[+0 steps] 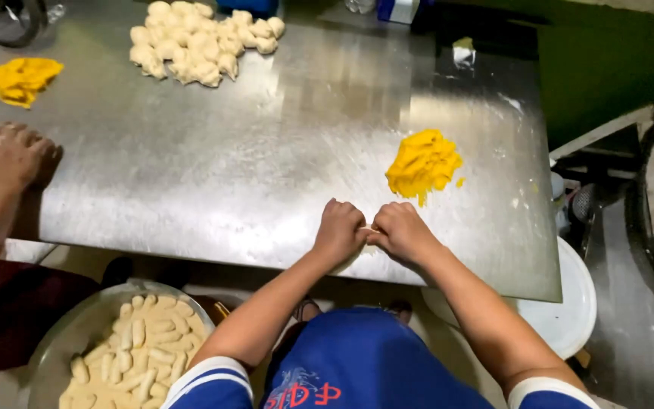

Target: Shape and combine pieces of dough on a stainless steel table in a bakery

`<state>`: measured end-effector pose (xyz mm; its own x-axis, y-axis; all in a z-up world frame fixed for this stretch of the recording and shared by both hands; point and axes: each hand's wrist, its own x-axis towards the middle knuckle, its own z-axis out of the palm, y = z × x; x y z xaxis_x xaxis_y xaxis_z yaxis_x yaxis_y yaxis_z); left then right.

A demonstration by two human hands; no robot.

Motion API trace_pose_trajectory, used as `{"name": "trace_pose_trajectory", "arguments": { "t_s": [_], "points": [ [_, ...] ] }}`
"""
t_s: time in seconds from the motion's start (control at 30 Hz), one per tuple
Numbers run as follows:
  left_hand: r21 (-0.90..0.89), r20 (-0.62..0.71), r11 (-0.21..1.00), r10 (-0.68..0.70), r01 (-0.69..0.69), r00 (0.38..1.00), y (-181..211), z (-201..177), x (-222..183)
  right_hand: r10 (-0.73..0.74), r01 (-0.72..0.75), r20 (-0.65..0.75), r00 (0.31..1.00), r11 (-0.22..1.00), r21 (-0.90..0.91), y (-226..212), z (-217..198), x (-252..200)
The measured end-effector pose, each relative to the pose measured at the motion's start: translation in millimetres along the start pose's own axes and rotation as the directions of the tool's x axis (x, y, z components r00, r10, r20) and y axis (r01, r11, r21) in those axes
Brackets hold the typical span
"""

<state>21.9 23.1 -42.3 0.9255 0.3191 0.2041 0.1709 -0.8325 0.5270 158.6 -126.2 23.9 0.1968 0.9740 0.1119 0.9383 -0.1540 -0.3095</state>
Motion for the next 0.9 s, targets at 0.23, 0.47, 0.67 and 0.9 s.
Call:
{"name": "trace_pose_trajectory", "arguments": {
  "t_s": [0.23,0.47,0.67,0.9],
  "points": [
    [0.171,0.029,0.983,0.069,-0.073,0.997,7,-40,0,0.085,-0.092,-0.077,0.993,0.991,-0.097,-11,-8,1],
    [0.122,0.022,0.992,-0.043,0.04,0.999,24,-47,-17,-0.031,0.016,-0.203,0.979,0.997,-0.076,9,23,-5],
    [0.127,-0.052,0.99,0.074,-0.067,0.996,-10,-19,-16,-0.096,0.097,-0.19,0.977,0.995,-0.005,26,26,-2],
    [-0.146,0.108,0.955,-0.243,0.257,0.964,66,-128,42,0.043,0.03,-0.257,0.966,0.961,0.275,75,-14,-61]
  ]
}}
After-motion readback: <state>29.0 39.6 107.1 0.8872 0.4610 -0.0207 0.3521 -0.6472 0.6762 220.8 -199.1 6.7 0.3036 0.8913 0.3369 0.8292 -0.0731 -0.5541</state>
